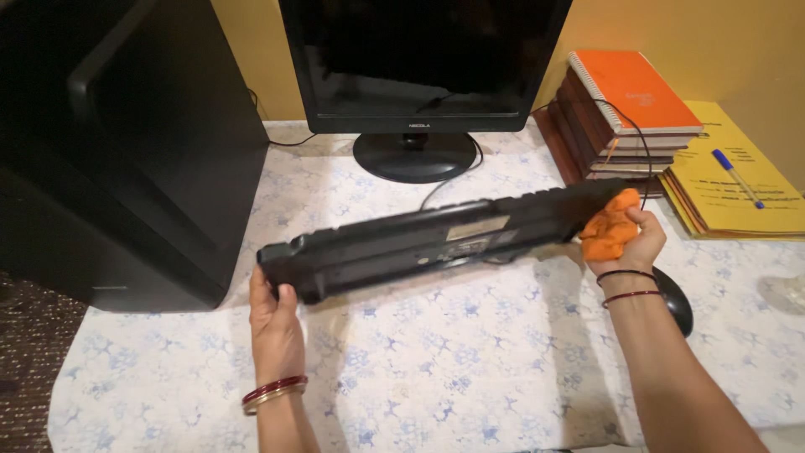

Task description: The person wipes a black computer keyboard with an orange cloth, cleaning the keys and the underside. The person then wipes a black computer mouse with the same cloth.

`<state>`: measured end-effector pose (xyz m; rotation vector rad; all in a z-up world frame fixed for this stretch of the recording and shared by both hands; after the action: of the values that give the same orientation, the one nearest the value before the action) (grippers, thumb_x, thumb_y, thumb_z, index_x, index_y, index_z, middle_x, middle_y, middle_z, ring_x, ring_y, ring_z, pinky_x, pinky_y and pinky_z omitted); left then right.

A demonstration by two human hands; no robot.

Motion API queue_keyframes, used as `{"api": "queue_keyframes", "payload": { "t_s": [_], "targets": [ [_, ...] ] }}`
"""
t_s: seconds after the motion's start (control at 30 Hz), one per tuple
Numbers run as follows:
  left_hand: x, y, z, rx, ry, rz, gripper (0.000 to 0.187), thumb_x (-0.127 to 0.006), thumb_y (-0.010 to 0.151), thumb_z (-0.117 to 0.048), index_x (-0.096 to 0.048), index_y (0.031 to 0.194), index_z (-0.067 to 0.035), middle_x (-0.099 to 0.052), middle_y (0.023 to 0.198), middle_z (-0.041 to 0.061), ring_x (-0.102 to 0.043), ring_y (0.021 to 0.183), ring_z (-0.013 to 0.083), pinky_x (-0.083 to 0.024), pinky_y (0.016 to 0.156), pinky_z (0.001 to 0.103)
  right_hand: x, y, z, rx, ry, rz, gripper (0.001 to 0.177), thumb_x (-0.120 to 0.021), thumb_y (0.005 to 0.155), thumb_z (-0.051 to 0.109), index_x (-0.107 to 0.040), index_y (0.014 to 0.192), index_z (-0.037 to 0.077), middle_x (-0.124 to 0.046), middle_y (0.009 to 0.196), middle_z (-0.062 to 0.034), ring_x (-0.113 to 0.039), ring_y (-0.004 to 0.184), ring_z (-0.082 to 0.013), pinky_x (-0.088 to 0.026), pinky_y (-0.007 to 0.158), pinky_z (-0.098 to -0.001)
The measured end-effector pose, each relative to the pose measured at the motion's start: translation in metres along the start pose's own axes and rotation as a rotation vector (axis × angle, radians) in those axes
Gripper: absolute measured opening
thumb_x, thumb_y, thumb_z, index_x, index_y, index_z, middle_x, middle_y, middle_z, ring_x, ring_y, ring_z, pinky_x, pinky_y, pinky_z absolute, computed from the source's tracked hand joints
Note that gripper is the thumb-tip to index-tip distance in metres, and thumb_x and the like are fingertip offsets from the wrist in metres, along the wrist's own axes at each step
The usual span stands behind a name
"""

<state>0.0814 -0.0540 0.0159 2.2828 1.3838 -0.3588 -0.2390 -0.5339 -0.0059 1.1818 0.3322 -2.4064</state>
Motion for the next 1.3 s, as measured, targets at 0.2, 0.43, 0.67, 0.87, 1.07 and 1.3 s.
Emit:
{"api": "queue_keyframes", "payload": {
  "t_s": [0.2, 0.43, 0.67, 0.87, 1.07, 1.3],
  "targets": [
    [-0.001, -0.003, -0.011, -0.144, -0.859, 0.194, 0.047, -0.052, 0.112, -0.043, -0.056, 0.125, 0.003, -0.033, 0.169, 0.015, -0.038, 0.147, 0.0293, -0.027, 0.123, 0.052, -0.03, -0.013, -0.003, 0.091, 0.209, 0.115, 0.047, -0.051, 0.086, 0.032, -0.065, 0.122, 0.005, -0.073, 0.112, -0.0171, -0.066, 0.118, -0.035, -0.051, 0.111, -0.0556],
    [0.032, -0.009, 0.036, 0.294, -0.502, -0.141, 0.059, -0.059, 0.094, -0.029, -0.047, 0.149, -0.016, -0.046, 0.156, 0.021, -0.054, 0.135, 0.0329, -0.043, 0.112, 0.051, -0.042, -0.007, 0.024, 0.225, 0.244, 0.31, 0.049, -0.055, 0.092, 0.035, -0.064, 0.125, 0.0, -0.07, 0.101, -0.0184, -0.061, 0.121, -0.0381, -0.05, 0.117, -0.0517],
    [0.015, -0.006, 0.046, 0.447, -0.266, 0.013, 0.064, -0.061, 0.089, -0.001, -0.045, 0.151, 0.006, -0.062, 0.136, 0.019, -0.064, 0.118, 0.0261, -0.053, 0.101, 0.041, -0.07, -0.011, 0.042, 0.07, -0.086, 0.314, 0.054, -0.064, 0.08, 0.032, -0.061, 0.125, 0.002, -0.071, 0.121, -0.0165, -0.065, 0.132, -0.0373, -0.051, 0.119, -0.0493],
    [0.023, 0.001, 0.024, 0.225, -0.245, -0.115, 0.061, -0.061, 0.087, 0.004, -0.049, 0.146, 0.003, -0.065, 0.129, 0.013, -0.067, 0.111, 0.021, -0.058, 0.095, 0.037, -0.01, -0.004, 0.01, -0.26, -0.513, -0.044, 0.038, -0.06, 0.09, 0.026, -0.062, 0.124, 0.009, -0.072, 0.114, -0.0082, -0.068, 0.101, -0.0236, -0.056, 0.092, -0.0393],
    [0.053, 0.004, 0.055, 0.133, -0.173, -0.332, 0.045, -0.064, 0.098, -0.006, -0.058, 0.138, 0.011, -0.07, 0.123, 0.017, -0.07, 0.103, 0.0198, -0.058, 0.091, 0.034, 0.027, -0.005, -0.022, -0.129, -0.989, 0.075, 0.029, -0.066, 0.09, 0.015, -0.069, 0.113, -0.002, -0.071, 0.1, -0.0084, -0.064, 0.081, -0.0129, -0.05, 0.07, -0.0257],
    [0.077, 0.008, 0.082, 0.101, -0.094, -0.512, 0.031, -0.067, 0.102, -0.017, -0.056, 0.118, 0.007, -0.066, 0.11, 0.011, -0.063, 0.096, 0.016, -0.055, 0.089, 0.032, 0.027, -0.021, -0.016, 0.168, -1.09, -0.324, 0.031, -0.077, 0.08, 0.012, -0.071, 0.108, 0.002, -0.071, 0.095, -0.0025, -0.066, 0.079, -0.0086, -0.053, 0.067, -0.0222]
  ]
}}
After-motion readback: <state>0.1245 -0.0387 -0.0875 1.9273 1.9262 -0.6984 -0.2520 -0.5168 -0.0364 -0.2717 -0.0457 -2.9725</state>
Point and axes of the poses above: each hand's wrist, its own y-axis towards the middle knuckle, its own x-axis out of the back of the hand, z = x × y, the point moved 10 cm from there along y, towards the middle knuckle
